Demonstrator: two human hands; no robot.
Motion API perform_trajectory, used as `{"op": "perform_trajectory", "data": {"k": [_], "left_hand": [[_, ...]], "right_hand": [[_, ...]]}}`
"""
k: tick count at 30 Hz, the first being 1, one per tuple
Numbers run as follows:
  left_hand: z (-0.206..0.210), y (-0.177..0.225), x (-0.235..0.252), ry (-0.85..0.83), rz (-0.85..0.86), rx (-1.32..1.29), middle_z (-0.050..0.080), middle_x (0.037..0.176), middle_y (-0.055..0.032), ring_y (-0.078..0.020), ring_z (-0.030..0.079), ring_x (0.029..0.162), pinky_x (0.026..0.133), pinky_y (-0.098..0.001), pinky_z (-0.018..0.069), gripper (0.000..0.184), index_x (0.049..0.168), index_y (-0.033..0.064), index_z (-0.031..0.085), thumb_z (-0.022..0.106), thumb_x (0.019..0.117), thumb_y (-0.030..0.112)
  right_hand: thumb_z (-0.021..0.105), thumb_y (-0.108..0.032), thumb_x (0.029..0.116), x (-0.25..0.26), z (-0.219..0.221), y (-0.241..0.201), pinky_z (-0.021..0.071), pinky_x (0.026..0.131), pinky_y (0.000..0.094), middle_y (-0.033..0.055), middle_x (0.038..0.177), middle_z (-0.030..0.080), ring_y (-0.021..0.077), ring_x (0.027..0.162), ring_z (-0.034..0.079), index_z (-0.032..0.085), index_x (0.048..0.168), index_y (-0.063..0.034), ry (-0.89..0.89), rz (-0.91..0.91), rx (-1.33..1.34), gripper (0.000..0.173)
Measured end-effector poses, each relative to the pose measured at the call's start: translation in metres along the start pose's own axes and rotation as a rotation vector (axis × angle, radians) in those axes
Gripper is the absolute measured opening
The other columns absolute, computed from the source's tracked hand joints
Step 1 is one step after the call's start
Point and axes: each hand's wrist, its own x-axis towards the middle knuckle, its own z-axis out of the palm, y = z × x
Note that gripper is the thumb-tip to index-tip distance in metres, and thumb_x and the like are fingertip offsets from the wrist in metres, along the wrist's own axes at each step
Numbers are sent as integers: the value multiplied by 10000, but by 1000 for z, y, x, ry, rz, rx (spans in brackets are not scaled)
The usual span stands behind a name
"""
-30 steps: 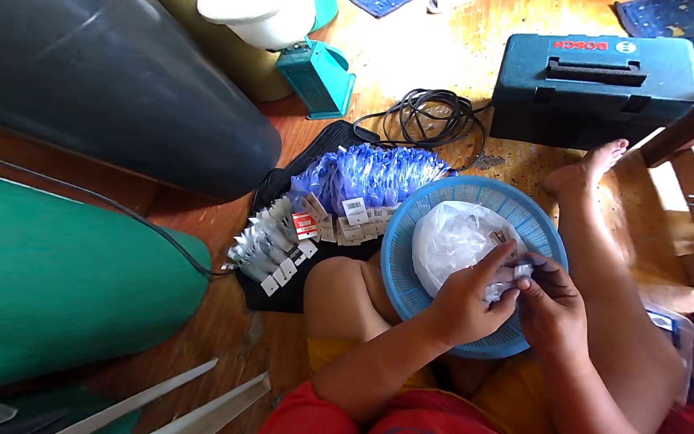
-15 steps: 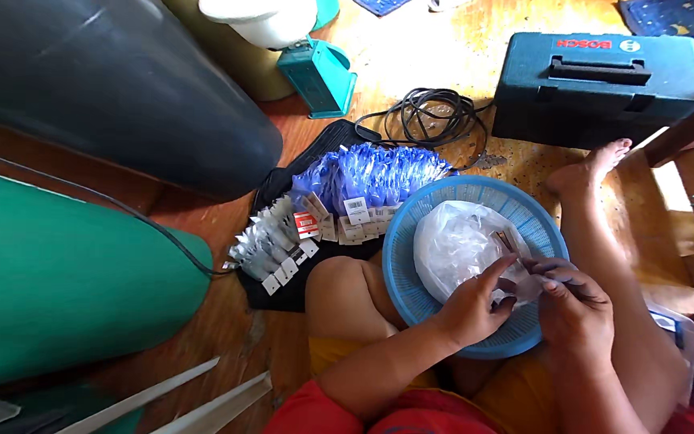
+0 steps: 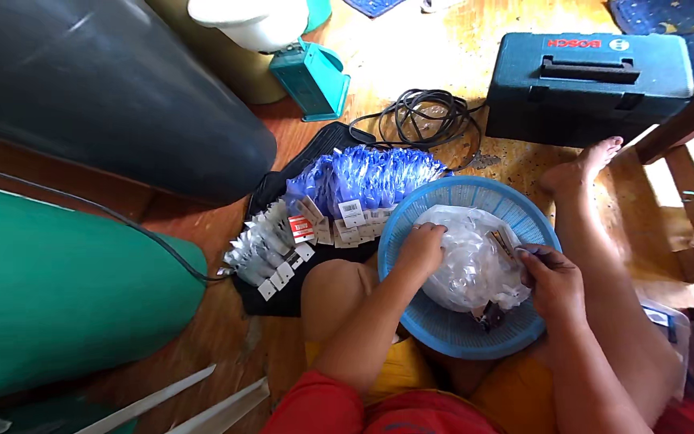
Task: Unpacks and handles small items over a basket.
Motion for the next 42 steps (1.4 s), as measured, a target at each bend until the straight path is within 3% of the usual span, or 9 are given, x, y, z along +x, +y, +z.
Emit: {"op": "perform_trajectory", "data": {"k": [7,10,16,19,25,28,33,39,42], "left_hand": [[-14,10,-25,139,204,-42,706,1234,-131,-311,623,1228,1101,-486,439,333,1290,96,707,490,1084,241],[-30,21,-43,205,375,-161,705,1228,-129,-293,633,1204,1073,-473,464,338,1272,74,712,487,1085,244],[-50,40,-70,-31,669,-397,363,1619,-155,-344,289,1512,1198,-526,307,403,1441,221,612,413,1104,318],[-51,50,-73,-113,756,-411,348,1615,-214,-411,277,1508,1192,-559,297,415,1453,203,601,398,1107,307],[-45,46,-64,-75,696,-510,456,1564,-163,-295,370,1485,1200,-491,311,405,1428,170,623,412,1104,291],[-45,47,-67,-108,679,-482,382,1608,-162,-327,301,1512,1201,-512,299,413,1447,214,607,397,1108,322],[-48,70,-76,-108,755,-380,330,1634,-191,-402,252,1522,1198,-600,243,424,1465,239,592,398,1104,349],[-49,70,-66,22,748,-501,449,1563,-152,-309,400,1452,1161,-511,360,460,1484,171,562,513,1063,349],[-31,60,-49,-24,526,-536,634,1319,-134,-241,604,1218,1025,-440,503,394,1365,68,631,580,1045,292]], "right_hand": [[672,-9,932,0,-5,-4,503,471,192,18,832,716,43,516,566,726,995,-21,20,13,-14,84],[652,-12,936,-4,-3,-5,521,486,196,21,974,746,38,543,593,729,1006,-38,-74,-41,-47,107],[680,-101,948,-16,-3,-6,577,588,183,-1,1243,690,2,696,654,773,984,-147,-441,-273,22,110],[718,-143,952,-27,7,-16,596,667,179,-44,1187,684,-12,776,661,783,1009,-185,-539,-389,35,96],[694,-107,965,-30,11,-18,578,588,162,-5,1131,694,0,716,653,762,1007,-110,-490,-424,24,81],[700,-107,956,-31,6,-18,591,626,158,11,1248,644,-16,741,650,772,1006,-126,-469,-419,6,89],[712,-124,956,-37,10,-18,595,675,179,-44,1096,684,-12,769,652,778,1017,-165,-464,-477,-24,99],[691,-159,977,-31,-11,-32,578,573,167,-51,1097,703,5,708,657,770,1038,-180,-411,-486,36,102],[697,-146,961,-23,-29,-32,551,538,169,-41,1043,725,13,645,633,772,1032,-166,-313,-438,145,106]]}}
